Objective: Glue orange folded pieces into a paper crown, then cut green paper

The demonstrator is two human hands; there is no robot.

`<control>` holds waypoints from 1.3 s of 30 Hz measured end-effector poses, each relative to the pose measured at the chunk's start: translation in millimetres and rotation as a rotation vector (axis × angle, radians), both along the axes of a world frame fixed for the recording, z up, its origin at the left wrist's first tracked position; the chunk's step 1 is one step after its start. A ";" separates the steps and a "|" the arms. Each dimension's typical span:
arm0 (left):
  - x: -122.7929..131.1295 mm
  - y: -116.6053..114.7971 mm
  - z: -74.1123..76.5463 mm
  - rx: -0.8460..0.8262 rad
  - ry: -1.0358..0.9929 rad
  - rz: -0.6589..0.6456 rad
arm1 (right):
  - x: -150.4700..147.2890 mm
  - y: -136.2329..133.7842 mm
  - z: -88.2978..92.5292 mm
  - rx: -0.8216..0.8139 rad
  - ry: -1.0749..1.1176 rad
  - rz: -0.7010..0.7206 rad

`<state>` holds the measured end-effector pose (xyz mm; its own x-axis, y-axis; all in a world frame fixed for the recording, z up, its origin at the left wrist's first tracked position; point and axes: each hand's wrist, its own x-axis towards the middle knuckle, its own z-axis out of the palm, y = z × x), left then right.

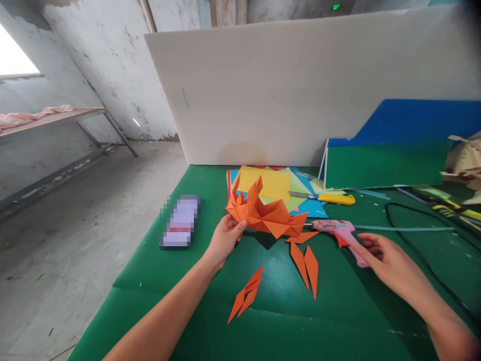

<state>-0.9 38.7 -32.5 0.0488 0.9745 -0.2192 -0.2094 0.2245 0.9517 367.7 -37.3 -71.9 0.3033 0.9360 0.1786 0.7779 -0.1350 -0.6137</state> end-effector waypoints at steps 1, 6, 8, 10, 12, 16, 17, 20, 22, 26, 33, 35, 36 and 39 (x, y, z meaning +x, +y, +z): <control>0.0 0.3 -0.2 -0.020 -0.025 0.020 | 2.2 0.4 -2.3 -0.062 0.040 0.022; -3.1 -0.3 4.9 -0.146 -0.217 0.059 | -4.0 1.3 2.0 -0.092 -0.081 0.062; -4.5 0.3 7.3 -0.178 -0.250 0.028 | -5.6 1.1 2.3 -0.080 -0.113 0.066; -4.4 1.6 8.6 -0.191 -0.299 -0.002 | -5.1 1.5 0.7 -0.106 -0.125 0.046; -2.7 3.0 9.6 -0.194 -0.376 -0.022 | -3.9 2.3 -0.9 -0.140 -0.137 0.020; 4.4 7.2 15.4 -0.193 -0.534 -0.026 | -2.4 3.5 -1.4 -0.172 -0.136 0.017; 6.6 9.2 17.9 -0.183 -0.561 -0.020 | -2.4 3.6 -1.2 -0.168 -0.140 0.017; 13.8 18.6 24.5 -0.106 -0.620 -0.015 | -2.4 3.3 -0.2 -0.147 -0.152 0.025; 18.5 26.4 25.3 -0.054 -0.639 -0.017 | -2.3 2.7 0.7 -0.119 -0.159 0.028; 23.8 38.3 14.3 -0.002 -0.392 -0.024 | 0.6 1.3 3.4 -0.034 -0.150 0.048; 9.6 48.0 -9.1 0.040 0.146 0.010 | 11.2 -0.2 3.3 -0.099 0.089 -0.023; 2.6 49.0 -9.7 0.071 0.268 -0.015 | 10.5 -1.2 5.1 -0.093 0.163 -0.039; -1.2 48.4 -8.8 0.087 0.325 -0.033 | 9.3 -1.8 6.7 -0.083 0.182 -0.043; -13.5 40.1 -1.7 0.150 0.495 -0.072 | 4.2 -3.7 12.5 -0.071 0.244 -0.036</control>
